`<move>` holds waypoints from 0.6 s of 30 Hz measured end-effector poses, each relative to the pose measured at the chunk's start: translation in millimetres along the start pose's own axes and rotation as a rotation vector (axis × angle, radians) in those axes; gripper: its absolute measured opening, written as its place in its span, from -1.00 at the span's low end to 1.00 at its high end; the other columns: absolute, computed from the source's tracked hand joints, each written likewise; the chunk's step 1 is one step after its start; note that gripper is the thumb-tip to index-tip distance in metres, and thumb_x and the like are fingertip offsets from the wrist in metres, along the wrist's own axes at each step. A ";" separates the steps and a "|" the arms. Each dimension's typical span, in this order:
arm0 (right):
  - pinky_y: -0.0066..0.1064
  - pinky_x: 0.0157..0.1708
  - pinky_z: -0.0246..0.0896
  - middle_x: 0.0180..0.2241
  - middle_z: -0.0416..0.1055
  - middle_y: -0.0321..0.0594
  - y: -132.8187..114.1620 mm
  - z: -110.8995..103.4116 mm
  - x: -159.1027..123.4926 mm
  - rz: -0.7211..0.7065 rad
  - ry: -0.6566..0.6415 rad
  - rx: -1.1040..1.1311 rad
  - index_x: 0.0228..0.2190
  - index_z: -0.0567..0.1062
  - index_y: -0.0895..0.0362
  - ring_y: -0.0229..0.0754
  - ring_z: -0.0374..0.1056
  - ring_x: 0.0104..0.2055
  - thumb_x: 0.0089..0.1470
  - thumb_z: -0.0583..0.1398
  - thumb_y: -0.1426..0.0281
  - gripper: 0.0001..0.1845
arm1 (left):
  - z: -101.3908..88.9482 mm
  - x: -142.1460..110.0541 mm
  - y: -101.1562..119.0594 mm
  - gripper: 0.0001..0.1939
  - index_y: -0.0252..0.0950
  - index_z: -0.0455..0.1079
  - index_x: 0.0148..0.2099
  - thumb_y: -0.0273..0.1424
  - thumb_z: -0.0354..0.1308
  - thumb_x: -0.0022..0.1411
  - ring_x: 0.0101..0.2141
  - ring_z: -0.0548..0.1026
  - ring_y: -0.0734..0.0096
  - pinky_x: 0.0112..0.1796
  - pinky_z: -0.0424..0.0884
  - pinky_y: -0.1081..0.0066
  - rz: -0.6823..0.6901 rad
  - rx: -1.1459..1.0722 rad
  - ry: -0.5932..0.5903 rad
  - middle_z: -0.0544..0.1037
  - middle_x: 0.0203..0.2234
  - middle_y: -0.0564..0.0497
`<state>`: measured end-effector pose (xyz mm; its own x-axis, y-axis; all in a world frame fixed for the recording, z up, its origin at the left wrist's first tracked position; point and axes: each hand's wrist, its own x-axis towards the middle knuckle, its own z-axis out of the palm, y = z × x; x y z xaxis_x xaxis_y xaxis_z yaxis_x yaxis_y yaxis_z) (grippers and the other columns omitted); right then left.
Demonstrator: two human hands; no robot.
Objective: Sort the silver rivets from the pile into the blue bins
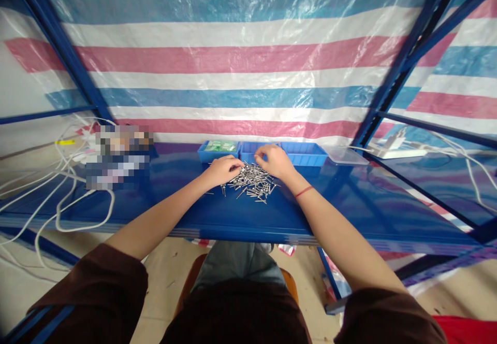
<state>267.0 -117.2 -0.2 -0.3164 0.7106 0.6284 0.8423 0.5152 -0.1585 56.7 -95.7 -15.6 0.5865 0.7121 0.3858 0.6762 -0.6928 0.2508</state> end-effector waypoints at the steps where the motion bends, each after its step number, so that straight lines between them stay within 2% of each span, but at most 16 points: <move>1: -0.34 -0.26 0.19 -0.40 0.52 -0.17 -4.7 -0.1 -0.5 -0.021 -0.021 0.009 -0.44 0.52 0.15 -0.15 0.36 -0.36 0.06 0.11 0.41 -0.81 | -1.0 -0.3 0.9 -0.76 -0.13 0.50 -0.13 -0.29 0.06 0.20 -0.21 0.48 0.30 -0.20 0.34 0.33 0.005 0.010 -0.003 0.51 -0.26 0.02; 3: -0.34 -0.25 0.18 -0.40 0.52 -0.18 -11.7 0.8 -0.8 -0.047 -0.040 0.022 -0.44 0.53 0.15 -0.15 0.36 -0.34 0.07 0.10 0.41 -0.80 | -2.1 -0.3 2.7 -0.75 -0.13 0.50 -0.16 -0.20 0.08 0.19 -0.22 0.48 0.30 -0.21 0.33 0.32 0.007 0.019 -0.004 0.50 -0.29 0.03; 5: -0.33 -0.24 0.17 -0.39 0.52 -0.17 -15.8 2.0 -1.0 -0.054 -0.043 0.033 -0.44 0.53 0.15 -0.15 0.36 -0.34 0.07 0.09 0.41 -0.79 | -1.7 0.7 4.1 -0.76 -0.14 0.50 -0.19 -0.19 0.10 0.17 -0.22 0.48 0.30 -0.21 0.32 0.32 -0.005 0.018 -0.001 0.51 -0.29 0.03; 9: -0.33 -0.26 0.15 -0.41 0.51 -0.17 -18.5 2.1 -1.9 -0.057 -0.050 0.057 -0.45 0.52 0.14 -0.16 0.34 -0.35 0.07 0.09 0.40 -0.79 | 2.3 5.0 2.7 -0.79 -0.17 0.48 -0.17 -0.31 0.14 0.13 -0.26 0.49 0.32 -0.24 0.35 0.35 -0.029 -0.029 0.020 0.54 -0.30 0.04; 13: -0.35 -0.30 0.13 -0.44 0.49 -0.20 -20.1 0.5 -3.1 -0.056 -0.066 0.064 -0.46 0.52 0.14 -0.19 0.31 -0.41 0.06 0.09 0.40 -0.79 | 5.3 9.0 -5.3 -0.71 -0.19 0.46 -0.12 -0.41 0.16 0.06 -0.35 0.51 0.34 -0.30 0.39 0.37 -0.005 -0.098 0.052 0.59 -0.31 0.03; 18: -0.35 -0.28 0.13 -0.44 0.49 -0.21 -20.8 0.9 -3.7 -0.060 -0.078 0.065 -0.46 0.52 0.14 -0.20 0.30 -0.41 0.06 0.09 0.41 -0.79 | 4.0 10.7 -15.2 -0.76 -0.21 0.49 -0.19 -0.49 0.11 0.07 -0.30 0.55 0.30 -0.25 0.41 0.35 0.005 -0.119 0.076 0.61 -0.29 0.00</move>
<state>250.3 -130.2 0.1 -0.4000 0.7115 0.5778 0.7919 0.5856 -0.1729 54.5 -77.0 -18.9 0.5514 0.7009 0.4525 0.6127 -0.7083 0.3505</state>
